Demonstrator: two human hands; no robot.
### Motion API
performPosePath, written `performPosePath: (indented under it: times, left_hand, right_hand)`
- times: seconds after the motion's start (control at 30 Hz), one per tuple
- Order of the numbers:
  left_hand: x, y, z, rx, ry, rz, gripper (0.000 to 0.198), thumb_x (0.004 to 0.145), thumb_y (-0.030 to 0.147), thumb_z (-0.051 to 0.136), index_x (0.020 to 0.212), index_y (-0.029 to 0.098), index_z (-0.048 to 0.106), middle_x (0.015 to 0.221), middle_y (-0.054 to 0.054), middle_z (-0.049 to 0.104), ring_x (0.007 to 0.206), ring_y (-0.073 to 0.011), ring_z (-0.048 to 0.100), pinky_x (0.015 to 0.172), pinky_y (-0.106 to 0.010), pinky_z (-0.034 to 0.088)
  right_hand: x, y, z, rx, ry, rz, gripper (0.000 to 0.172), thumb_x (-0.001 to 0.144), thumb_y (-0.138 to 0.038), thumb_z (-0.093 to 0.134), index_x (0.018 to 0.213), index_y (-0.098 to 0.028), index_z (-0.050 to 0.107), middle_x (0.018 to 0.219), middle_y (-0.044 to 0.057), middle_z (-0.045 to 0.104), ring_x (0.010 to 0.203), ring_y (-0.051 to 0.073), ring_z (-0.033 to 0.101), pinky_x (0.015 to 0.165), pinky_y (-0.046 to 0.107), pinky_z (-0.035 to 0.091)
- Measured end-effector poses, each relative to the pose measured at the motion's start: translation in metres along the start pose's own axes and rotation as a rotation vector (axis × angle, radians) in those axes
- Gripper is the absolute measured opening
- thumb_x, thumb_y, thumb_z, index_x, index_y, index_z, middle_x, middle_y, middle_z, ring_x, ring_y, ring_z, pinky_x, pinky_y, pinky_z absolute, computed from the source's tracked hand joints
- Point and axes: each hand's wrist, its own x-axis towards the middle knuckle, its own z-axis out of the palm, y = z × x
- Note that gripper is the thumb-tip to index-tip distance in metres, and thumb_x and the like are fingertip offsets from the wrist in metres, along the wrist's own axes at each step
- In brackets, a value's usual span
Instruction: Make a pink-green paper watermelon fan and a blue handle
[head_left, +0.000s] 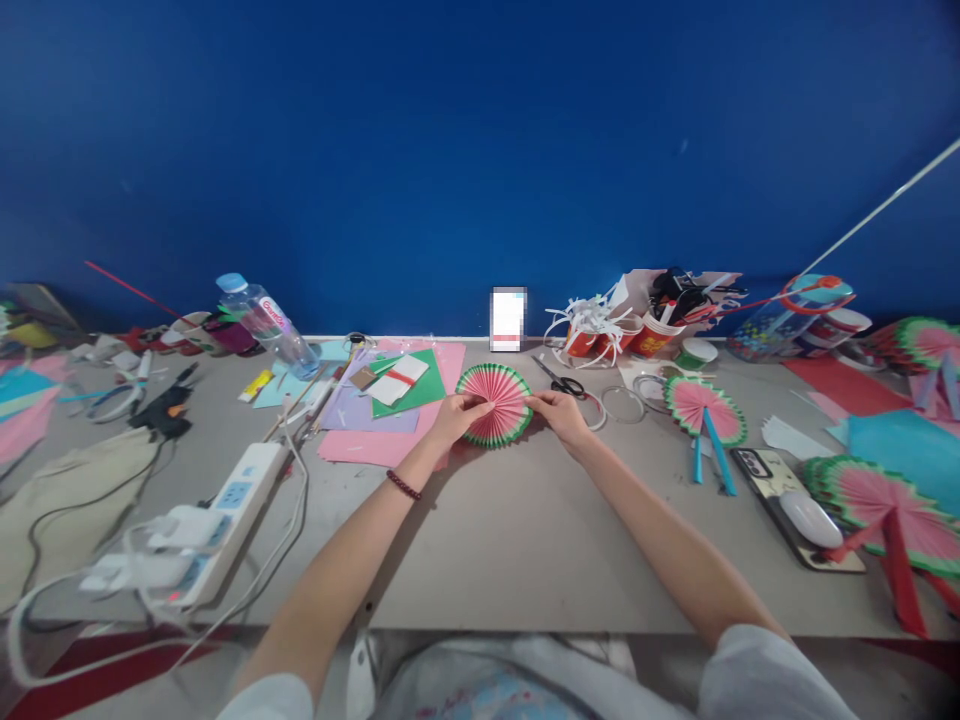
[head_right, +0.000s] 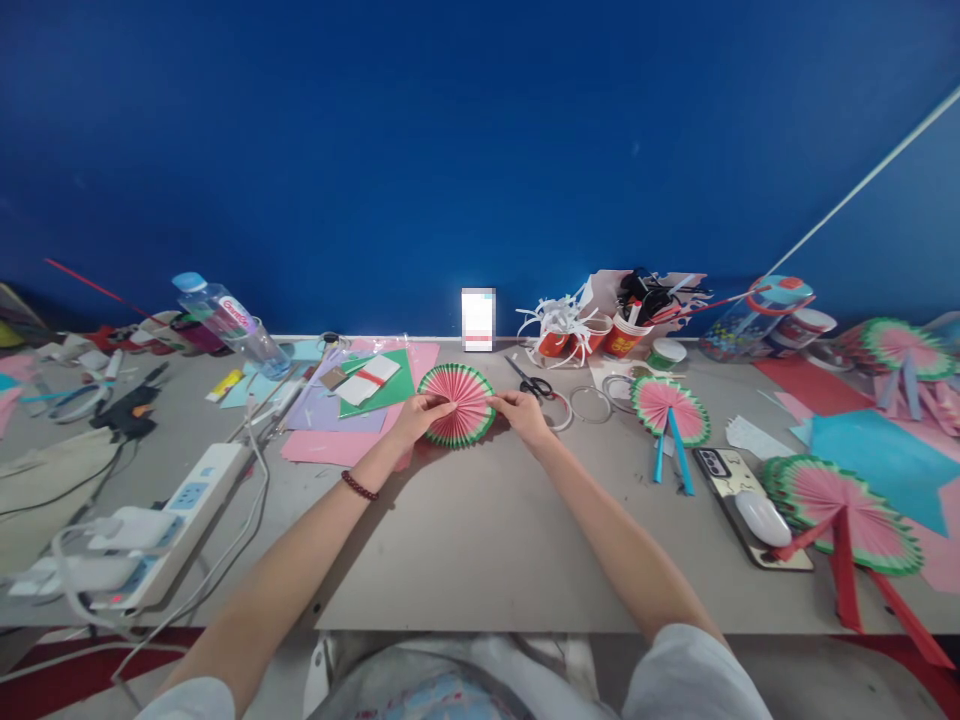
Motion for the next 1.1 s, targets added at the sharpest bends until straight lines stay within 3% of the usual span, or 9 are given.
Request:
performPosePath:
  times: [0.23, 0.53, 0.67, 0.87, 1.1]
  left_hand:
    - [0.0002, -0.0024, 0.0014, -0.013, 0.02, -0.017, 0.027, 0.06, 0.04, 0.074, 0.062, 0.015, 0.066, 0.065, -0.004, 0.067, 0.061, -0.0167, 0.058, 0.058, -0.027, 0.043]
    - [0.0023, -0.006, 0.0017, -0.068, 0.078, -0.064, 0.027, 0.056, 0.039, 0.076, 0.059, 0.015, 0.064, 0.063, -0.004, 0.066, 0.06, -0.0161, 0.057, 0.06, -0.028, 0.043]
    - [0.0025, -0.0061, 0.0, -0.095, 0.109, -0.066, 0.03, 0.055, 0.042, 0.076, 0.061, 0.015, 0.064, 0.064, -0.004, 0.066, 0.063, -0.0163, 0.057, 0.062, -0.028, 0.044]
    - [0.0017, -0.0064, -0.0001, -0.081, 0.087, -0.052, 0.03, 0.057, 0.042, 0.076, 0.065, 0.015, 0.066, 0.07, -0.006, 0.068, 0.066, -0.0179, 0.059, 0.064, -0.03, 0.045]
    - [0.0027, -0.0075, 0.0003, -0.046, 0.067, -0.03, 0.029, 0.057, 0.041, 0.075, 0.065, 0.015, 0.065, 0.069, -0.006, 0.068, 0.065, -0.0181, 0.058, 0.062, -0.029, 0.044]
  right_hand:
    - [-0.0008, -0.0002, -0.0001, 0.078, -0.035, 0.027, 0.037, 0.053, -0.049, 0.079, 0.065, -0.017, 0.066, 0.051, -0.001, 0.061, 0.044, 0.013, 0.051, 0.042, 0.025, 0.039]
    - [-0.0038, -0.0045, 0.0, 0.238, -0.088, -0.006, 0.035, 0.053, -0.046, 0.081, 0.067, -0.017, 0.067, 0.06, -0.002, 0.063, 0.056, 0.011, 0.055, 0.058, 0.025, 0.043]
    - [-0.0045, -0.0047, -0.0008, 0.19, -0.117, 0.032, 0.036, 0.055, -0.045, 0.08, 0.074, -0.017, 0.069, 0.063, -0.001, 0.064, 0.054, 0.01, 0.054, 0.056, 0.024, 0.042]
    - [-0.0031, 0.0001, 0.0011, 0.141, -0.092, 0.03, 0.03, 0.055, -0.042, 0.081, 0.064, -0.017, 0.067, 0.056, -0.004, 0.057, 0.05, 0.008, 0.048, 0.051, 0.023, 0.038]
    - [-0.0055, -0.0038, 0.0004, 0.181, -0.082, 0.009, 0.03, 0.057, -0.042, 0.08, 0.07, -0.018, 0.07, 0.063, -0.002, 0.062, 0.054, 0.009, 0.053, 0.056, 0.024, 0.043]
